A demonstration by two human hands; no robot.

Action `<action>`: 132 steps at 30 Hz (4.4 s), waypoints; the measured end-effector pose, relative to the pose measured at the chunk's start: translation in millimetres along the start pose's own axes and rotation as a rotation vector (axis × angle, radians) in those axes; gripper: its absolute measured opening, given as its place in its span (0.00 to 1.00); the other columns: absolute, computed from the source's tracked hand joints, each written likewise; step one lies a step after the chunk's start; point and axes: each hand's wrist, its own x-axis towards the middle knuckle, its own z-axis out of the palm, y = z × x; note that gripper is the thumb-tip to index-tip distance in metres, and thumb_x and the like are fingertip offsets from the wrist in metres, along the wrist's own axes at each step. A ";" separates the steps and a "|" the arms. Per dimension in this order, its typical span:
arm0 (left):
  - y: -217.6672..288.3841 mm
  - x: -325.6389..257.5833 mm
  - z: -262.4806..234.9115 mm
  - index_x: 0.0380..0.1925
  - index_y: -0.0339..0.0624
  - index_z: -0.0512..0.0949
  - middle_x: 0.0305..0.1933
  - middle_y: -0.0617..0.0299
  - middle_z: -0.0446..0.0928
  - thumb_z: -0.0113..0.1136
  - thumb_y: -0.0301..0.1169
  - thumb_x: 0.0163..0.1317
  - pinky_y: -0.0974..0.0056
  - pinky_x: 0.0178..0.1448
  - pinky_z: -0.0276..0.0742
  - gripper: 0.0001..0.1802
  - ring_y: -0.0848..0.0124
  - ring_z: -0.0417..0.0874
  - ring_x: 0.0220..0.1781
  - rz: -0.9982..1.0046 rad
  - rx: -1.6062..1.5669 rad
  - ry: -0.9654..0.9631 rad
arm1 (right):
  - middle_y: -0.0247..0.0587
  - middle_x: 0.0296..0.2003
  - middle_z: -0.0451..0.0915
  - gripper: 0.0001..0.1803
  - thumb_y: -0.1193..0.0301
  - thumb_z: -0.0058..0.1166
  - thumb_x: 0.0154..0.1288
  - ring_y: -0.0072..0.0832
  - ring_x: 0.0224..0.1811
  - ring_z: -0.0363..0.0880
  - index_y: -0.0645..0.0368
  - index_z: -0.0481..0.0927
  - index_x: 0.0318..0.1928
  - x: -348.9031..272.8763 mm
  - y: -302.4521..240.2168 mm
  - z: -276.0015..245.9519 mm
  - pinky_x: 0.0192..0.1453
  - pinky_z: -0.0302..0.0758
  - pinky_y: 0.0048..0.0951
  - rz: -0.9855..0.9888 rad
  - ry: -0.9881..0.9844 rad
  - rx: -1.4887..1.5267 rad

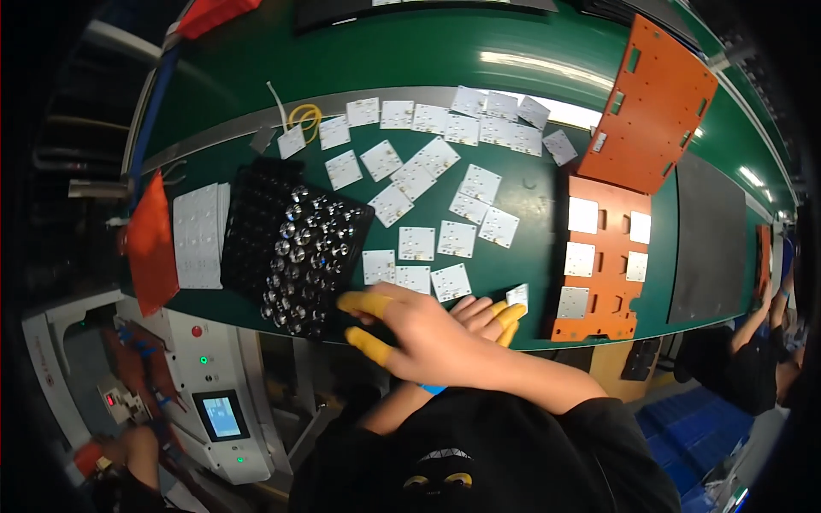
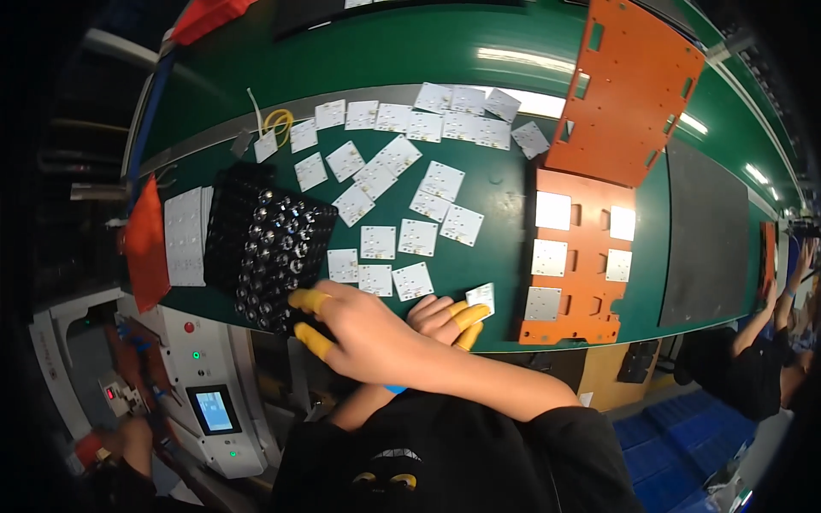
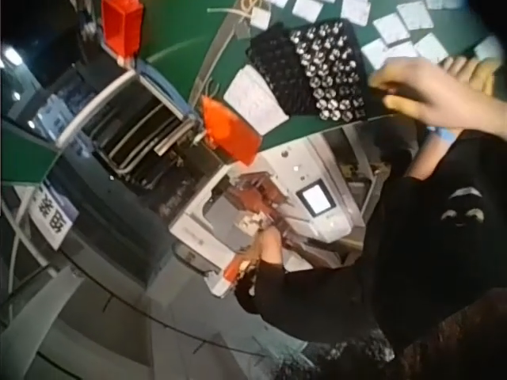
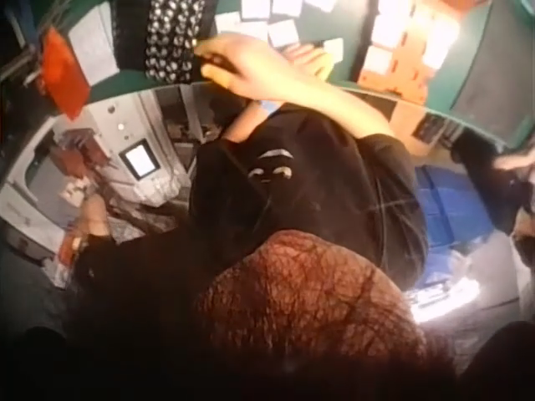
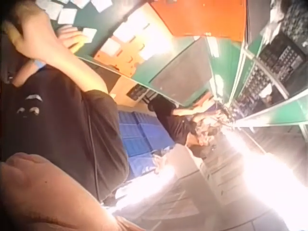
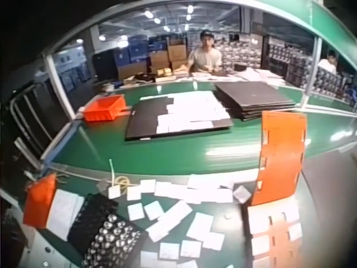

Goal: Assembling small lens components onto LED boards at a factory workstation.

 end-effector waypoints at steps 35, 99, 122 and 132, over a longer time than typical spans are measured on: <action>1.3 0.3 -5.8 0.43 0.41 0.84 0.33 0.57 0.84 0.66 0.19 0.54 0.61 0.40 0.79 0.15 0.62 0.84 0.33 -0.288 -0.472 0.298 | 0.44 0.42 0.72 0.20 0.70 0.58 0.63 0.39 0.36 0.77 0.61 0.76 0.55 -23.6 -8.5 11.3 0.38 0.77 0.31 -0.134 -0.091 -0.051; 30.1 26.3 -42.9 0.41 0.38 0.76 0.45 0.50 0.80 0.72 0.21 0.52 0.56 0.47 0.82 0.18 0.52 0.84 0.44 -0.090 -0.272 0.316 | 0.36 0.32 0.82 0.14 0.65 0.55 0.72 0.19 0.32 0.76 0.65 0.80 0.42 -117.8 39.2 -78.5 0.41 0.74 0.22 0.565 0.308 0.972; 29.7 31.4 -12.1 0.38 0.33 0.83 0.44 0.51 0.81 0.64 0.16 0.50 0.54 0.47 0.81 0.13 0.53 0.82 0.48 0.117 -0.075 -0.018 | 0.35 0.30 0.83 0.08 0.75 0.61 0.61 0.18 0.32 0.79 0.70 0.84 0.36 -257.6 26.2 -232.1 0.42 0.74 0.21 0.876 0.787 0.000; 21.3 31.4 21.0 0.37 0.31 0.82 0.42 0.51 0.81 0.61 0.17 0.48 0.57 0.41 0.77 0.13 0.56 0.80 0.40 0.095 -0.127 -0.128 | 0.34 0.27 0.81 0.09 0.73 0.60 0.64 0.17 0.29 0.77 0.69 0.83 0.36 -257.5 42.3 -224.3 0.36 0.74 0.22 0.900 0.794 0.102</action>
